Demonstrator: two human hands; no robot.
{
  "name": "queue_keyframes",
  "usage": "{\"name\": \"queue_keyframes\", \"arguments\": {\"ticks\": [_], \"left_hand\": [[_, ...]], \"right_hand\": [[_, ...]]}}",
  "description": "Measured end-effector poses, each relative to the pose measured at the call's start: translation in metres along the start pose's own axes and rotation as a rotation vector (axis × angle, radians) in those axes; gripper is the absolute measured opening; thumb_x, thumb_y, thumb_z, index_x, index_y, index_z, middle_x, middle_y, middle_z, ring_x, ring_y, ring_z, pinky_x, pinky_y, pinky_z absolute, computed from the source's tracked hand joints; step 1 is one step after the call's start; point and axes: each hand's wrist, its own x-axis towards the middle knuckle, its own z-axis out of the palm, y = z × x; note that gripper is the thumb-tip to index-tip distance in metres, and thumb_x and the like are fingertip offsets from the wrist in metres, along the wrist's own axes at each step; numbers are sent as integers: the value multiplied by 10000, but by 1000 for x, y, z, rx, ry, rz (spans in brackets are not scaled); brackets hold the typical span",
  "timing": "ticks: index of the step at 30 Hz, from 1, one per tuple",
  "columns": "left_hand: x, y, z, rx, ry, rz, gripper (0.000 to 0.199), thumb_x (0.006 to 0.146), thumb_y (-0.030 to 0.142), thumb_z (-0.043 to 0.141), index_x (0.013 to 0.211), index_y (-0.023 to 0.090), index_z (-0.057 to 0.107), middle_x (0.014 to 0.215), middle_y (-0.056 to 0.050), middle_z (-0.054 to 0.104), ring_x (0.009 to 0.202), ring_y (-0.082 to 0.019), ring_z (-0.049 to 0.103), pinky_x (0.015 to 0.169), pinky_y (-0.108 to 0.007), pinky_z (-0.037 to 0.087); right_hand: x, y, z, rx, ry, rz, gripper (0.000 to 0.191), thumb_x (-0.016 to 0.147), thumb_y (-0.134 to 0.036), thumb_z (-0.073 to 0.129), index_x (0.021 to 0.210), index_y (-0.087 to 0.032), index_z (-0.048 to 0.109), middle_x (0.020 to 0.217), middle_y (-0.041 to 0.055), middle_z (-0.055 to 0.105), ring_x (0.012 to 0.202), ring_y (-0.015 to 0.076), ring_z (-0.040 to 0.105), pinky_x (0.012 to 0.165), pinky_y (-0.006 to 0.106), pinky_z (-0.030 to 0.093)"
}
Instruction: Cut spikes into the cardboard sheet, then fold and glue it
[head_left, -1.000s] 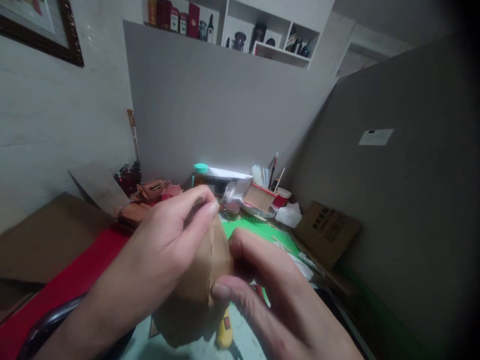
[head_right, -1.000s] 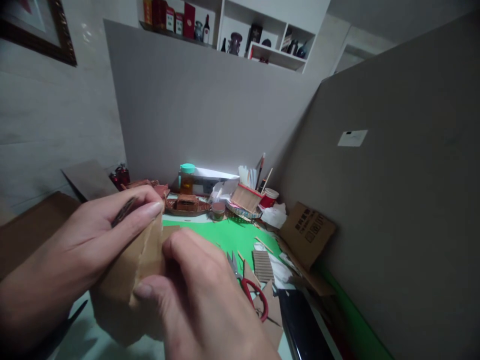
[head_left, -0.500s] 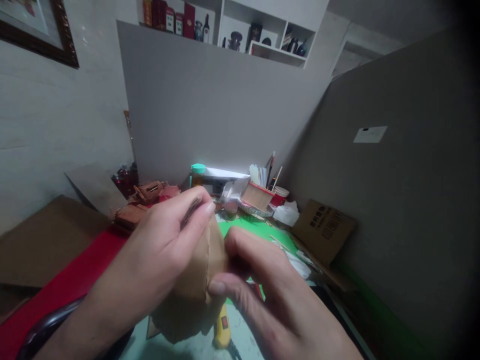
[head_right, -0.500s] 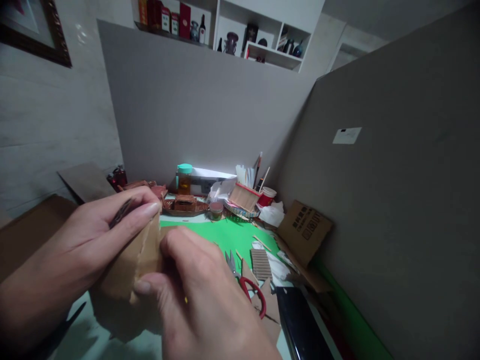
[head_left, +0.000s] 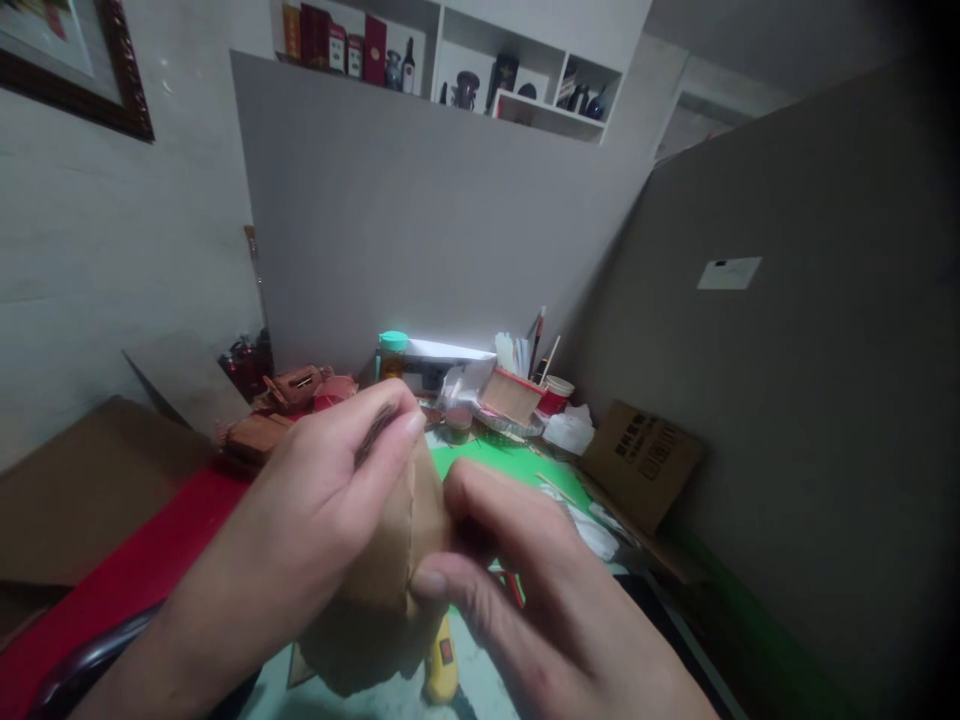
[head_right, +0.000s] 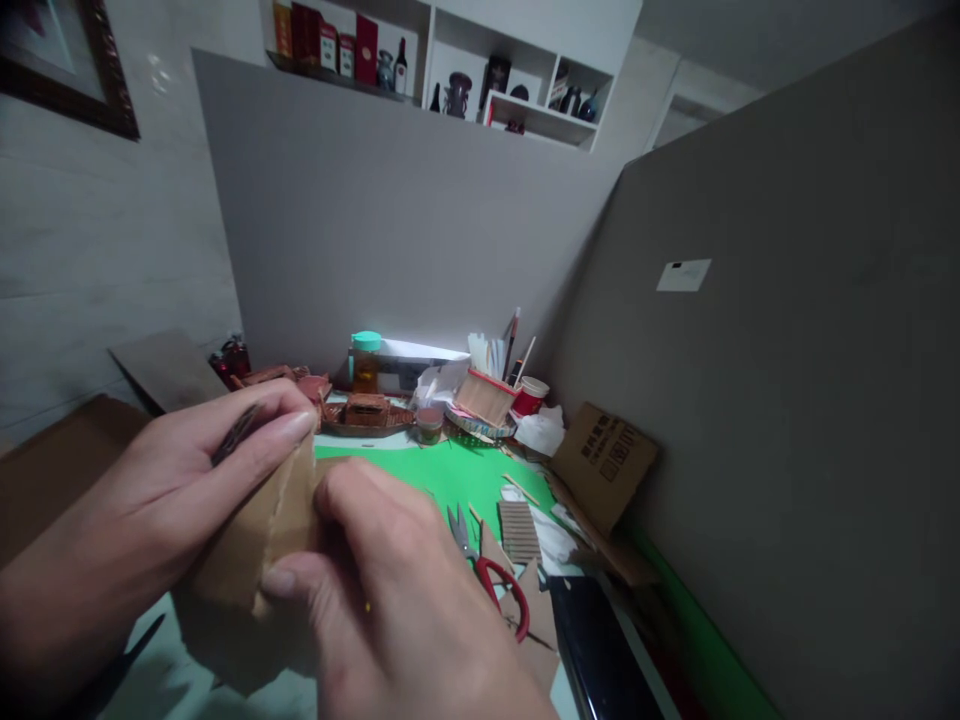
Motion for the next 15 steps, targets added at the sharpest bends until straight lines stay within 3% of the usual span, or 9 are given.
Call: {"name": "queue_keyframes", "arguments": {"ticks": [2, 7, 15], "left_hand": [[-1, -1, -1, 6, 4, 4, 314, 971, 428, 435, 700, 272, 475, 671, 75, 515, 614, -134, 503, 535, -253, 392], [-2, 0, -1, 27, -2, -14, 325, 967, 462, 426, 707, 276, 484, 672, 73, 520, 603, -138, 504, 521, -258, 395], [-2, -3, -1, 33, 4, -8, 316, 970, 484, 423, 741, 284, 509, 707, 77, 539, 646, -132, 527, 546, -242, 402]], "right_hand": [[-1, -2, 0, -66, 34, 18, 37, 916, -197, 612, 881, -194, 601, 805, 5, 581, 721, 153, 535, 657, 248, 447], [1, -6, 4, -218, 66, 13, 150, 939, -350, 587, 885, -215, 626, 748, 25, 575, 737, 192, 560, 638, 265, 493], [1, -7, 3, -211, 62, 37, 108, 939, -262, 589, 844, -211, 583, 751, -4, 557, 709, 157, 533, 634, 238, 461]]}}
